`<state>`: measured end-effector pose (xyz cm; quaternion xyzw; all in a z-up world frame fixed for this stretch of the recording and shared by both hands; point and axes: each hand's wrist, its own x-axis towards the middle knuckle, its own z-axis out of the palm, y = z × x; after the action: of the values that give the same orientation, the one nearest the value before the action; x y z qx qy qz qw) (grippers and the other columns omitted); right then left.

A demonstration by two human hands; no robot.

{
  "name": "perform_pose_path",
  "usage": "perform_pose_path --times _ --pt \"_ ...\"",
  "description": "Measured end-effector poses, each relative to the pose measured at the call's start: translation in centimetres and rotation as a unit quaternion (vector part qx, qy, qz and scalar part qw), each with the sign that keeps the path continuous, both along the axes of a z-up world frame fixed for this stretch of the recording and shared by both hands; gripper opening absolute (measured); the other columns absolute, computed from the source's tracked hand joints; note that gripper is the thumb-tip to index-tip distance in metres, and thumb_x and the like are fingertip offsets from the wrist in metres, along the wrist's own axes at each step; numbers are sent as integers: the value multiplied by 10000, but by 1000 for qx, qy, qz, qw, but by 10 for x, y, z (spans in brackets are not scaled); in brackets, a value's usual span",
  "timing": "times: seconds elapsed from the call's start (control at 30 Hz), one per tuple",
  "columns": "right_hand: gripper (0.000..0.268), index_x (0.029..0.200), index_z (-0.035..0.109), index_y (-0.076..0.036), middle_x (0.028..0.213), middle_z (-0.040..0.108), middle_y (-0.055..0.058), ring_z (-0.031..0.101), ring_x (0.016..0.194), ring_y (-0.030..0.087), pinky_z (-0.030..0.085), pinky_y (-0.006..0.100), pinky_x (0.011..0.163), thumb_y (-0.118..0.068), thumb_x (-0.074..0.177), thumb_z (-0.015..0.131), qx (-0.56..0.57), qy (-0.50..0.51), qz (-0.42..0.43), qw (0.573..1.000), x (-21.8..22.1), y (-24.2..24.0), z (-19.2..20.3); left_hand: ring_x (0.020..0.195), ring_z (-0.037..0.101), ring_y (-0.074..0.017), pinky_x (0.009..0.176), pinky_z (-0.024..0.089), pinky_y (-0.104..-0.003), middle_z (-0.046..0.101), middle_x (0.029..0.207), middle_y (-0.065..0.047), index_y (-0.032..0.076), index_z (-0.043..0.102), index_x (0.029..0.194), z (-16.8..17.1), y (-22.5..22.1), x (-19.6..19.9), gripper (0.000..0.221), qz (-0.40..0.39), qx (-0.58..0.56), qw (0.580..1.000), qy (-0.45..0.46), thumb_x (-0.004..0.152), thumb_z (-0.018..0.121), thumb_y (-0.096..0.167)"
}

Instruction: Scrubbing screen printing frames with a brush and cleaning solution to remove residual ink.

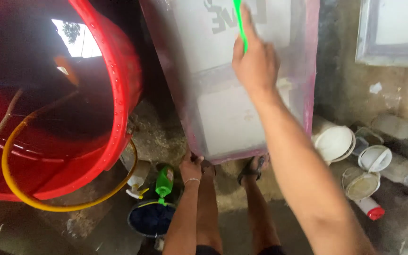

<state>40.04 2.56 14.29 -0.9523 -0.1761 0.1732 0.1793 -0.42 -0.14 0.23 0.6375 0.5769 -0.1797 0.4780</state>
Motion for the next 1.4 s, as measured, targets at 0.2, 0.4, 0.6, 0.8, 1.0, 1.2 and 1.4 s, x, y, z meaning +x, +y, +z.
perform_pose_path --times 0.2,0.4,0.6,0.8,1.0,1.2,1.4 --pt "570 1551 405 -518 765 719 296 724 881 509 553 629 829 -361 1010 494 -163 184 -29 969 -117 -101 78 1345 580 -279 1146 516 -430 567 1503 -138 74 485 1530 5 -2 2 678 -19 -25 997 67 947 748 301" --pt "448 1407 669 -61 1076 686 373 632 1127 555 500 598 962 -88 960 643 68 -158 77 982 17 -88 -13 1315 593 -376 1112 540 -458 591 1447 -222 26 511 1495 -9 -4 -6 686 -21 -8 999 50 937 756 341" --pt "574 1579 497 -298 1081 703 367 669 990 565 521 661 886 -222 1019 594 -76 -6 -13 997 -29 -122 47 1294 612 -381 1107 550 -473 606 1426 -242 -2 520 1476 31 7 22 609 -13 -26 998 58 964 742 242" --pt "578 1599 433 -398 1120 716 315 654 1043 550 502 668 934 -271 1050 560 -76 6 -39 996 -32 -160 26 1279 630 -329 1110 532 -480 656 1378 -188 89 542 1488 -19 -4 -6 638 -24 -1 998 49 931 783 286" --pt "566 1595 411 -431 855 715 317 696 928 543 533 627 891 -307 1061 550 -68 11 -41 997 -15 -160 40 1025 711 -280 948 610 -491 754 1012 -92 97 681 1249 -1 1 -6 349 -79 40 996 4 951 771 255" --pt "576 1508 577 -293 887 715 272 690 829 531 526 631 810 -393 960 718 4 -17 -201 979 -123 -325 -41 1376 551 -282 1185 432 -490 560 1511 -119 146 463 1552 9 -1 -1 792 -81 -1 989 126 902 753 496" --pt "282 1065 594 -114 882 622 189 646 854 394 483 478 819 -383 1083 677 175 -73 -332 924 -105 -393 -176 1519 314 -382 1271 202 -514 356 1621 -259 2 323 1605 88 -28 48 944 98 5 991 92 1032 279 752"
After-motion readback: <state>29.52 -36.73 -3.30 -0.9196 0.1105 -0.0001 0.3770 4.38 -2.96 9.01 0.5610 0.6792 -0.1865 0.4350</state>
